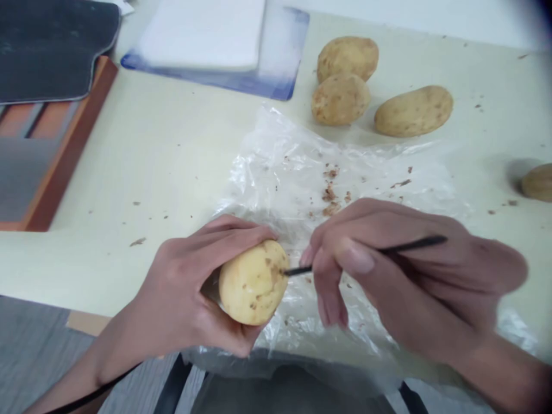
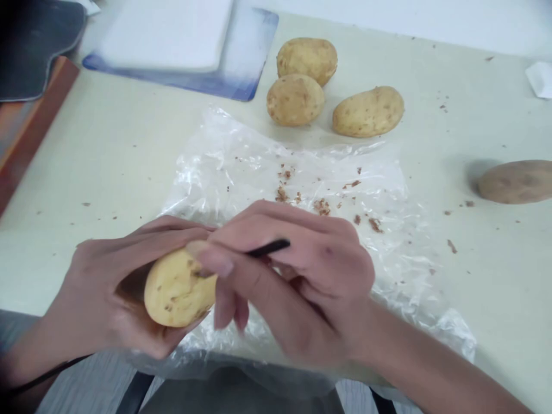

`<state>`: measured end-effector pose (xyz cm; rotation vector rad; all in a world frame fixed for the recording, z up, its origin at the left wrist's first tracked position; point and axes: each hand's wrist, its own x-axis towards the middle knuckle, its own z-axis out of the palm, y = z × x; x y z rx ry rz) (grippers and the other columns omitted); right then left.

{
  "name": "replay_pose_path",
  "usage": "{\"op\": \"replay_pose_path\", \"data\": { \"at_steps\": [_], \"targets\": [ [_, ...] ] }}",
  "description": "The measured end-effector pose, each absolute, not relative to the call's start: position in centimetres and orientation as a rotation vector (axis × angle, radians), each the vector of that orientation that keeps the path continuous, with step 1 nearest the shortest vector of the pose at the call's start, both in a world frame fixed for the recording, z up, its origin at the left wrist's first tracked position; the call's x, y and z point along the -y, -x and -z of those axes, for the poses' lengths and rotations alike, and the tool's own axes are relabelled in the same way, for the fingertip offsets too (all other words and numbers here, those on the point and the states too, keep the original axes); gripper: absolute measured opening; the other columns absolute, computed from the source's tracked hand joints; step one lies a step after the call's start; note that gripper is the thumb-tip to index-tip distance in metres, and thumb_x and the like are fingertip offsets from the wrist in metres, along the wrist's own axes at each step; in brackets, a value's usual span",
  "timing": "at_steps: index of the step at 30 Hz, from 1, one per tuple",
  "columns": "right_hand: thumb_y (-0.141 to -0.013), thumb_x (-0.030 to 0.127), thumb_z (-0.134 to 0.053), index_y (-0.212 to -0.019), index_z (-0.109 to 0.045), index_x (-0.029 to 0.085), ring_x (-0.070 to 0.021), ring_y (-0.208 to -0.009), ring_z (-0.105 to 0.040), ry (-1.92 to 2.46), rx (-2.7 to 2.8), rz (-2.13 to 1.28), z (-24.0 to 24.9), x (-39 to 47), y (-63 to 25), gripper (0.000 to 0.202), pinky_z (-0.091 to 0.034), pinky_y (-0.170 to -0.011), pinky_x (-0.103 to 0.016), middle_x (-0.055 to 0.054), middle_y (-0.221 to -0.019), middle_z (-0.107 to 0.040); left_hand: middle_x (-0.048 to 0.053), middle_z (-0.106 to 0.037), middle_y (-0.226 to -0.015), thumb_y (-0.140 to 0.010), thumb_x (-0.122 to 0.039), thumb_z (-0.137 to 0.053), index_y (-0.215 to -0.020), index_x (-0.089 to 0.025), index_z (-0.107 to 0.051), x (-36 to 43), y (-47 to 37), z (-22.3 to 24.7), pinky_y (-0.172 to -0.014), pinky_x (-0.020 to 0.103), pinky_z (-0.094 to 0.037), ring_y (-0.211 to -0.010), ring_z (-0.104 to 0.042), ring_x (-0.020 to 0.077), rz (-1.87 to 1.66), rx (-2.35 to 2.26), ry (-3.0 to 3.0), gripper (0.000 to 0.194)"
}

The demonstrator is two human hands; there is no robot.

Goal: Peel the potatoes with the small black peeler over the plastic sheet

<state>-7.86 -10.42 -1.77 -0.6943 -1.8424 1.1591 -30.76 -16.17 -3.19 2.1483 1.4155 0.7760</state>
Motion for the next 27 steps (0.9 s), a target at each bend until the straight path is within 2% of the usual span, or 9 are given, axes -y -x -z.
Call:
{"op": "replay_pose_path", "data": {
  "at_steps": [5, 8, 11, 13, 16, 20, 24, 27],
  "targets": [
    [-0.097, 0.000, -0.059, -0.087, -0.071, 0.014, -0.0078, -0.063, -0.073, 0.600, 1.889, -1.249, 1.6, 10.3, 8.2, 0.021, -0.064, -0.065, -0.018, 0.003, -0.075, -0.075, 0.005, -0.075, -0.120, -0.060, -0.022, -0.083, -0.130, -0.016, -0.064, 16.2, 30.9, 3.4, -0.099, 0.033, -0.064, -0.111, -0.071, 0.0222, -0.822, -1.376, -2.151, 0.073],
    [-0.097, -0.001, -0.059, -0.092, -0.071, 0.013, -0.0069, -0.062, -0.071, 0.561, 1.897, -1.224, 1.6, 10.1, 8.4, 0.019, -0.064, -0.065, -0.018, 0.004, -0.075, -0.075, 0.005, -0.075, -0.120, -0.061, -0.020, -0.080, -0.132, -0.018, -0.062, 16.1, 30.8, 3.1, -0.095, 0.031, -0.065, -0.111, -0.071, 0.0224, -0.823, -1.370, -2.165, 0.073],
    [-0.098, -0.001, -0.057, -0.094, -0.071, 0.013, -0.0077, -0.062, -0.070, 0.587, 1.913, -1.195, 1.7, 9.8, 8.4, 0.021, -0.063, -0.065, -0.019, 0.004, -0.069, -0.073, 0.004, -0.076, -0.117, -0.061, -0.021, -0.079, -0.126, -0.017, -0.065, 16.1, 30.7, 2.8, -0.103, 0.036, -0.063, -0.105, -0.073, 0.0220, -0.812, -1.399, -2.159, 0.067],
    [-0.099, 0.002, -0.058, -0.095, -0.073, 0.012, -0.0093, -0.059, -0.069, 0.579, 1.838, -1.155, 2.1, 9.5, 8.4, 0.018, -0.062, -0.058, -0.020, 0.002, -0.068, -0.072, 0.004, -0.076, -0.118, -0.060, -0.023, -0.081, -0.123, -0.018, -0.066, 16.2, 30.7, 2.8, -0.104, 0.038, -0.063, -0.103, -0.074, 0.0230, -0.767, -1.422, -2.151, 0.066],
    [-0.099, 0.009, -0.063, -0.095, -0.075, 0.012, -0.0101, -0.051, -0.066, 0.552, 1.656, -1.187, 2.6, 9.3, 8.5, 0.013, -0.057, -0.045, -0.022, -0.002, -0.069, -0.070, 0.005, -0.076, -0.120, -0.057, -0.027, -0.084, -0.127, -0.020, -0.065, 16.2, 30.7, 3.0, -0.099, 0.039, -0.065, -0.107, -0.074, 0.0274, -0.761, -1.395, -2.166, 0.073],
    [-0.099, 0.008, -0.063, -0.096, -0.075, 0.014, -0.0104, -0.049, -0.066, 0.530, 1.624, -1.278, 2.6, 9.6, 8.6, 0.014, -0.059, -0.048, -0.023, 0.001, -0.065, -0.069, 0.003, -0.076, -0.119, -0.057, -0.029, -0.085, -0.128, -0.024, -0.064, 16.2, 30.7, 3.2, -0.101, 0.042, -0.065, -0.102, -0.074, 0.0258, -0.792, -1.374, -2.138, 0.074],
    [-0.097, 0.005, -0.063, -0.095, -0.074, 0.011, -0.0096, -0.047, -0.066, 0.526, 1.582, -1.361, 2.4, 10.2, 8.6, 0.013, -0.058, -0.044, -0.021, -0.002, -0.069, -0.071, 0.001, -0.076, -0.122, -0.058, -0.029, -0.083, -0.128, -0.026, -0.063, 16.2, 30.6, 3.0, -0.101, 0.040, -0.065, -0.104, -0.074, 0.0260, -0.776, -1.387, -2.109, 0.073],
    [-0.097, 0.004, -0.062, -0.092, -0.073, 0.007, -0.0091, -0.048, -0.067, 0.526, 1.467, -1.455, 2.4, 10.5, 8.8, 0.013, -0.056, -0.040, -0.019, -0.007, -0.079, -0.074, 0.001, -0.076, -0.121, -0.060, -0.027, -0.080, -0.128, -0.024, -0.063, 16.1, 30.6, 2.8, -0.101, 0.041, -0.065, -0.101, -0.075, 0.0254, -0.779, -1.374, -2.140, 0.070]
  ]
}}
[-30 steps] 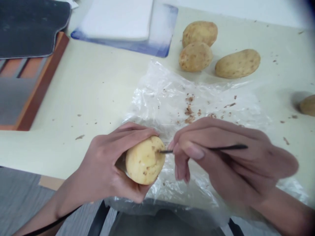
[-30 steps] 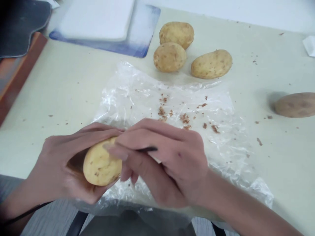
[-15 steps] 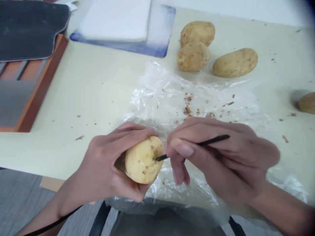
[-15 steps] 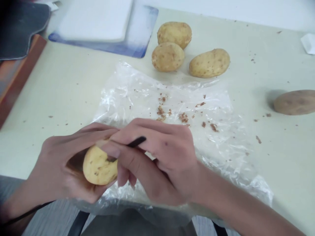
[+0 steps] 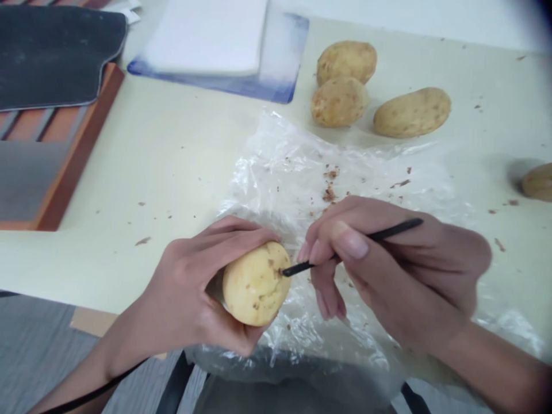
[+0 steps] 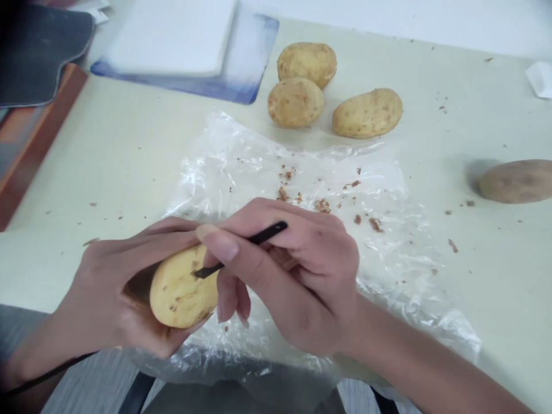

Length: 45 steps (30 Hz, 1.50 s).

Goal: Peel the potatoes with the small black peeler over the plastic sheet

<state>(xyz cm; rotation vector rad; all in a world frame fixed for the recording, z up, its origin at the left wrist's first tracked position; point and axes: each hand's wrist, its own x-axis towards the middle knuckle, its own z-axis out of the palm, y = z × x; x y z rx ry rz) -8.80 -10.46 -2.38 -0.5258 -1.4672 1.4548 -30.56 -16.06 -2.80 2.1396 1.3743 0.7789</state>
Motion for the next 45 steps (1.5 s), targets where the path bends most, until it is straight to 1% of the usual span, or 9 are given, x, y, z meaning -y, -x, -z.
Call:
{"op": "replay_pose_path", "data": {
  "at_steps": [4, 9, 14, 20, 27, 31, 37, 41, 45],
  "targets": [
    [-0.100, 0.009, -0.061, -0.093, -0.073, 0.008, -0.0078, -0.047, -0.067, 0.546, 1.486, -1.569, 2.7, 10.5, 9.0, 0.014, -0.057, -0.042, -0.019, -0.005, -0.081, -0.073, 0.002, -0.077, -0.115, -0.060, -0.028, -0.081, -0.126, -0.026, -0.063, 16.0, 30.6, 2.9, -0.096, 0.043, -0.066, -0.108, -0.074, 0.0284, -0.776, -1.377, -2.156, 0.068],
    [-0.099, 0.008, -0.062, -0.093, -0.076, 0.015, -0.0101, -0.051, -0.068, 0.677, 1.530, -1.241, 2.7, 10.0, 8.8, 0.017, -0.054, -0.040, -0.021, 0.000, -0.070, -0.069, 0.002, -0.075, -0.124, -0.057, -0.030, -0.085, -0.131, -0.027, -0.060, 16.4, 30.8, 3.1, -0.103, 0.042, -0.064, -0.114, -0.072, 0.0289, -0.718, -1.411, -2.150, 0.078],
    [-0.096, 0.001, -0.061, -0.099, -0.079, 0.012, -0.0104, -0.050, -0.068, 0.555, 1.438, -1.254, 2.5, 9.8, 8.3, 0.021, -0.053, -0.036, -0.022, -0.006, -0.088, -0.075, 0.000, -0.073, -0.127, -0.061, -0.029, -0.084, -0.135, -0.028, -0.058, 16.5, 30.7, 3.0, -0.101, 0.034, -0.064, -0.113, -0.072, 0.0245, -0.699, -1.445, -2.142, 0.079],
    [-0.094, -0.001, -0.060, -0.106, -0.073, 0.008, -0.0176, -0.077, -0.077, 0.558, 1.712, -1.037, 2.7, 9.6, 7.0, 0.020, -0.067, -0.066, -0.029, -0.008, -0.089, -0.076, -0.005, -0.073, -0.129, -0.054, -0.032, -0.091, -0.156, -0.037, -0.033, 17.0, 31.0, 3.0, -0.096, 0.022, -0.065, -0.115, -0.073, 0.0200, -0.609, -1.560, -1.989, 0.117],
    [-0.089, -0.008, -0.060, -0.107, -0.069, 0.001, -0.0188, -0.107, -0.071, 0.478, 2.044, -0.447, 2.3, 10.5, 6.9, 0.022, -0.064, -0.097, -0.024, -0.013, -0.095, -0.077, -0.007, -0.068, -0.139, -0.074, -0.027, -0.080, -0.146, -0.036, -0.048, 16.8, 31.4, 2.8, -0.114, 0.021, -0.053, -0.126, -0.065, 0.0153, -0.677, -1.361, -2.251, 0.080],
    [-0.087, -0.010, -0.058, -0.104, -0.070, 0.001, -0.0174, -0.108, -0.073, 0.513, 2.040, -0.408, 2.1, 11.3, 7.4, 0.023, -0.063, -0.097, -0.020, -0.013, -0.098, -0.078, -0.003, -0.067, -0.140, -0.075, -0.021, -0.079, -0.153, -0.033, -0.043, 16.8, 31.2, 3.0, -0.117, 0.022, -0.050, -0.129, -0.063, 0.0164, -0.706, -1.372, -2.321, 0.086],
    [-0.087, -0.003, -0.064, -0.104, -0.071, 0.007, -0.0205, -0.103, -0.077, 0.574, 2.111, -0.278, 1.9, 11.4, 7.4, 0.021, -0.066, -0.094, -0.021, -0.010, -0.095, -0.081, 0.000, -0.070, -0.136, -0.074, -0.025, -0.082, -0.148, -0.034, -0.051, 17.0, 31.0, 2.7, -0.096, 0.027, -0.063, -0.117, -0.070, 0.0212, -0.798, -1.468, -2.220, 0.080],
    [-0.090, 0.004, -0.066, -0.112, -0.070, 0.010, -0.0241, -0.104, -0.078, 0.590, 2.239, -0.243, 1.7, 11.6, 6.8, 0.024, -0.071, -0.088, -0.028, -0.012, -0.108, -0.081, 0.000, -0.071, -0.136, -0.074, -0.024, -0.079, -0.151, -0.036, -0.046, 17.0, 31.1, 2.7, -0.107, 0.036, -0.061, -0.117, -0.071, 0.0237, -0.818, -1.357, -2.263, 0.085],
    [-0.090, 0.006, -0.064, -0.113, -0.072, 0.006, -0.0243, -0.112, -0.076, 0.500, 2.345, -0.203, 1.6, 12.1, 6.2, 0.024, -0.066, -0.098, -0.027, -0.016, -0.116, -0.079, 0.001, -0.072, -0.134, -0.075, -0.020, -0.079, -0.154, -0.035, -0.044, 16.8, 31.0, 3.1, -0.108, 0.034, -0.060, -0.119, -0.070, 0.0232, -0.795, -1.314, -2.316, 0.088]
  ]
}}
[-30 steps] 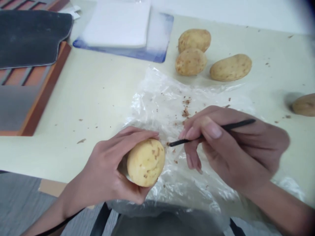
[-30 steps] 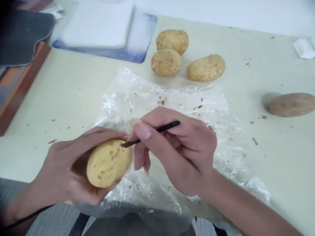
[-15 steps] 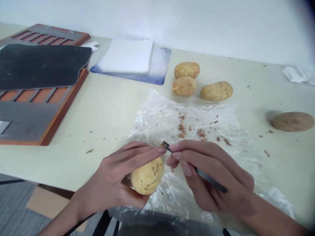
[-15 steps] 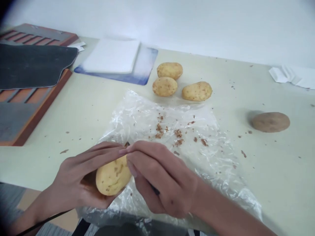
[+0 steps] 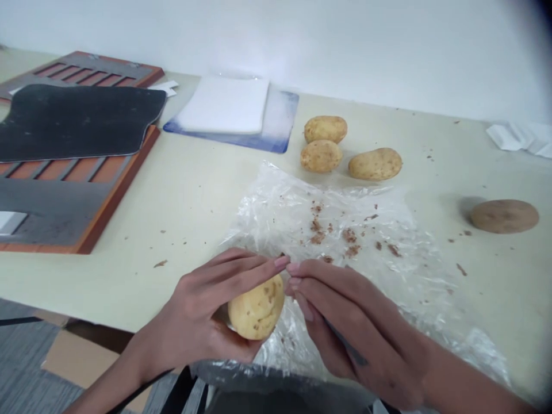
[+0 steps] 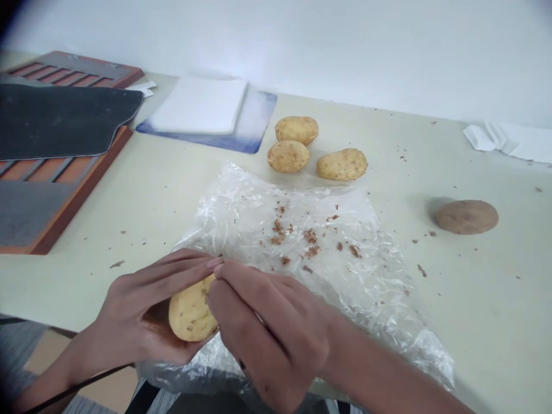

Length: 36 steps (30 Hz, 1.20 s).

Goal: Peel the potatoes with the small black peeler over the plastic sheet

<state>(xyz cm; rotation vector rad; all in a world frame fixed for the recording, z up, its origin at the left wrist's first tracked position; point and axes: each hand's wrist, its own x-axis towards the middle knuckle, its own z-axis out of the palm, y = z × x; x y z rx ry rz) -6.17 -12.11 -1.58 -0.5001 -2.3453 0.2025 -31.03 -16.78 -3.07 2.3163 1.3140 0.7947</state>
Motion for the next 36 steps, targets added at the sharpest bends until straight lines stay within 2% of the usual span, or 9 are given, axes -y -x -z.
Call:
{"op": "replay_pose_path", "data": {
  "at_steps": [4, 8, 11, 15, 18, 23, 25, 29, 36],
  "targets": [
    [-0.092, 0.005, -0.063, -0.108, -0.075, 0.005, -0.0232, -0.105, -0.079, 0.509, 2.280, -0.143, 1.6, 12.2, 6.1, 0.020, -0.067, -0.093, -0.023, -0.016, -0.110, -0.081, 0.001, -0.070, -0.137, -0.072, -0.021, -0.079, -0.154, -0.034, -0.044, 16.8, 30.9, 3.1, -0.099, 0.031, -0.063, -0.121, -0.069, 0.0246, -0.779, -1.469, -2.219, 0.090],
    [-0.092, 0.008, -0.066, -0.107, -0.074, 0.011, -0.0236, -0.100, -0.080, 0.578, 2.318, -0.075, 1.2, 12.2, 6.1, 0.017, -0.070, -0.086, -0.025, -0.013, -0.108, -0.081, 0.000, -0.071, -0.132, -0.066, -0.024, -0.081, -0.156, -0.039, -0.039, 16.9, 30.8, 2.8, -0.082, 0.027, -0.066, -0.107, -0.073, 0.0227, -0.781, -1.558, -2.100, 0.100],
    [-0.090, 0.005, -0.066, -0.113, -0.071, 0.010, -0.0239, -0.096, -0.081, 0.608, 2.283, -0.102, 1.2, 12.0, 6.2, 0.023, -0.071, -0.080, -0.027, -0.014, -0.107, -0.081, 0.000, -0.071, -0.129, -0.066, -0.028, -0.083, -0.157, -0.040, -0.038, 16.8, 30.8, 2.6, -0.077, 0.024, -0.066, -0.098, -0.075, 0.0194, -0.792, -1.541, -2.090, 0.102],
    [-0.091, 0.005, -0.065, -0.113, -0.072, 0.018, -0.0251, -0.093, -0.079, 0.639, 2.124, -0.306, 2.1, 11.2, 6.7, 0.026, -0.071, -0.075, -0.033, -0.009, -0.098, -0.081, 0.000, -0.070, -0.129, -0.065, -0.031, -0.084, -0.156, -0.039, -0.038, 16.7, 30.8, 2.7, -0.079, 0.025, -0.068, -0.095, -0.075, 0.0192, -0.806, -1.542, -2.079, 0.102],
    [-0.093, 0.005, -0.065, -0.107, -0.076, 0.020, -0.0210, -0.075, -0.077, 0.755, 1.783, -0.617, 2.9, 10.6, 7.5, 0.023, -0.068, -0.066, -0.034, -0.008, -0.094, -0.078, 0.001, -0.071, -0.129, -0.064, -0.035, -0.086, -0.157, -0.039, -0.037, 16.7, 30.9, 3.0, -0.083, 0.030, -0.069, -0.103, -0.074, 0.0232, -0.815, -1.491, -2.120, 0.105],
    [-0.102, 0.010, -0.059, -0.098, -0.078, 0.020, -0.0147, -0.053, -0.069, 0.760, 1.129, -1.265, 3.1, 10.6, 8.8, 0.022, -0.058, -0.045, -0.027, 0.000, -0.067, -0.070, -0.001, -0.071, -0.135, -0.068, -0.028, -0.082, -0.157, -0.041, -0.035, 16.9, 31.2, 3.4, -0.113, 0.043, -0.061, -0.119, -0.071, 0.0273, -0.775, -1.397, -2.263, 0.101],
    [-0.103, 0.011, -0.059, -0.096, -0.077, 0.019, -0.0149, -0.054, -0.070, 0.718, 1.066, -1.378, 2.9, 10.7, 9.1, 0.021, -0.059, -0.046, -0.025, 0.000, -0.063, -0.070, -0.001, -0.071, -0.136, -0.069, -0.029, -0.083, -0.157, -0.041, -0.037, 16.9, 31.2, 3.3, -0.110, 0.040, -0.062, -0.119, -0.071, 0.0268, -0.764, -1.405, -2.248, 0.100],
    [-0.102, 0.013, -0.060, -0.094, -0.077, 0.018, -0.0146, -0.054, -0.071, 0.702, 1.031, -1.489, 2.9, 10.6, 9.0, 0.019, -0.061, -0.047, -0.024, 0.000, -0.062, -0.070, 0.000, -0.072, -0.131, -0.068, -0.031, -0.084, -0.156, -0.038, -0.038, 16.6, 31.1, 3.0, -0.090, 0.028, -0.066, -0.108, -0.073, 0.0215, -0.735, -1.514, -2.077, 0.099],
    [-0.102, 0.023, -0.063, -0.091, -0.075, 0.017, -0.0143, -0.050, -0.068, 0.715, 1.052, -1.639, 3.6, 10.6, 8.8, 0.018, -0.060, -0.046, -0.023, -0.001, -0.060, -0.070, 0.000, -0.064, -0.141, -0.070, -0.026, -0.084, -0.141, -0.038, -0.054, 16.5, 30.9, 2.5, -0.095, 0.028, -0.061, -0.121, -0.067, 0.0224, -0.667, -1.523, -1.950, 0.078]
  ]
}}
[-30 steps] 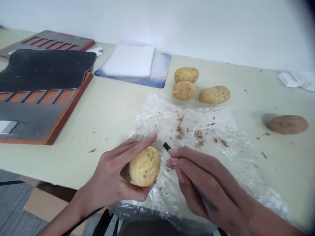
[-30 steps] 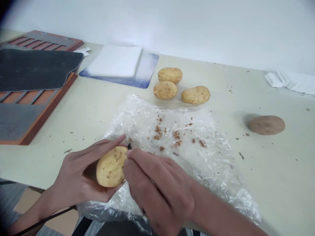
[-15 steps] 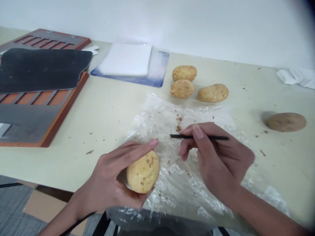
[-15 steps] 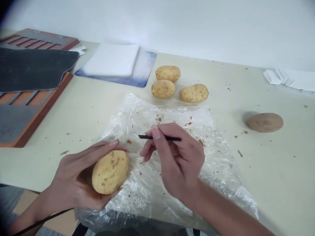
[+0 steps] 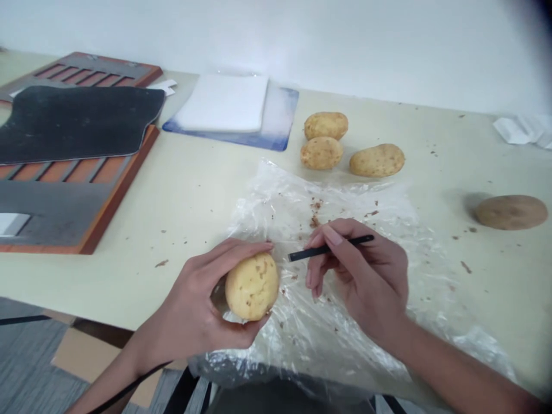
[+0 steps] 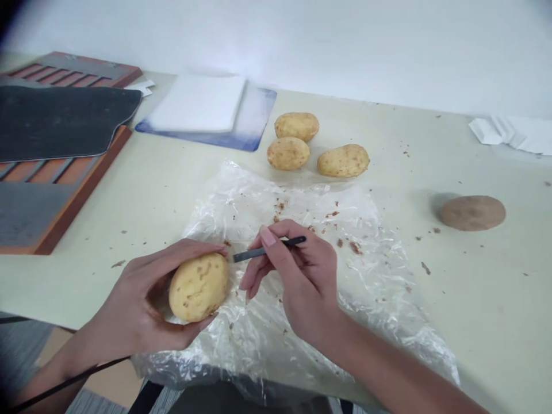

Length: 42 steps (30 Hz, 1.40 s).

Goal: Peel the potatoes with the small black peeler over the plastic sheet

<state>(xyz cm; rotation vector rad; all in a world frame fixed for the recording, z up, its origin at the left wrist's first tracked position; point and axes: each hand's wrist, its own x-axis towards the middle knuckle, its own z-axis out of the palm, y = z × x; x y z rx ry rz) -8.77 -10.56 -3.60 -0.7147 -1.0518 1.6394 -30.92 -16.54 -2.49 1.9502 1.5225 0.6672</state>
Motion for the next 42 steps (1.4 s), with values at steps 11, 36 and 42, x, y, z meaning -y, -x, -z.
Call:
{"op": "replay_pose_path", "data": {
  "at_steps": [11, 36, 42],
  "targets": [
    [-0.099, 0.027, -0.068, -0.083, -0.072, 0.015, -0.0129, -0.047, -0.065, 0.716, 0.938, -1.755, 5.1, 9.7, 8.9, 0.020, -0.055, -0.042, -0.020, -0.002, -0.064, -0.070, 0.005, -0.074, -0.126, -0.058, -0.018, -0.098, -0.135, -0.031, -0.064, 16.6, 32.1, 1.5, -0.097, 0.023, -0.064, -0.116, -0.071, 0.0198, -1.100, -1.414, -1.567, 0.085],
    [-0.098, 0.027, -0.071, -0.083, -0.076, 0.016, -0.0119, -0.046, -0.066, 0.689, 0.896, -1.810, 5.4, 9.6, 9.0, 0.020, -0.054, -0.040, -0.019, -0.001, -0.065, -0.066, 0.001, -0.062, -0.135, -0.074, -0.025, -0.089, -0.124, -0.034, -0.062, 17.9, 32.4, 2.5, -0.103, 0.019, -0.055, -0.127, -0.061, 0.0164, -0.900, -1.572, -1.535, 0.057],
    [-0.102, 0.026, -0.066, -0.087, -0.076, 0.017, -0.0099, -0.049, -0.066, 0.674, 0.966, -1.799, 5.4, 9.6, 8.9, 0.020, -0.053, -0.042, -0.017, 0.000, -0.068, -0.066, 0.000, -0.062, -0.144, -0.070, -0.036, -0.094, -0.140, -0.039, -0.052, 18.2, 32.6, 2.5, -0.106, 0.024, -0.057, -0.131, -0.062, 0.0184, -0.849, -1.644, -1.507, 0.081]
  ]
}}
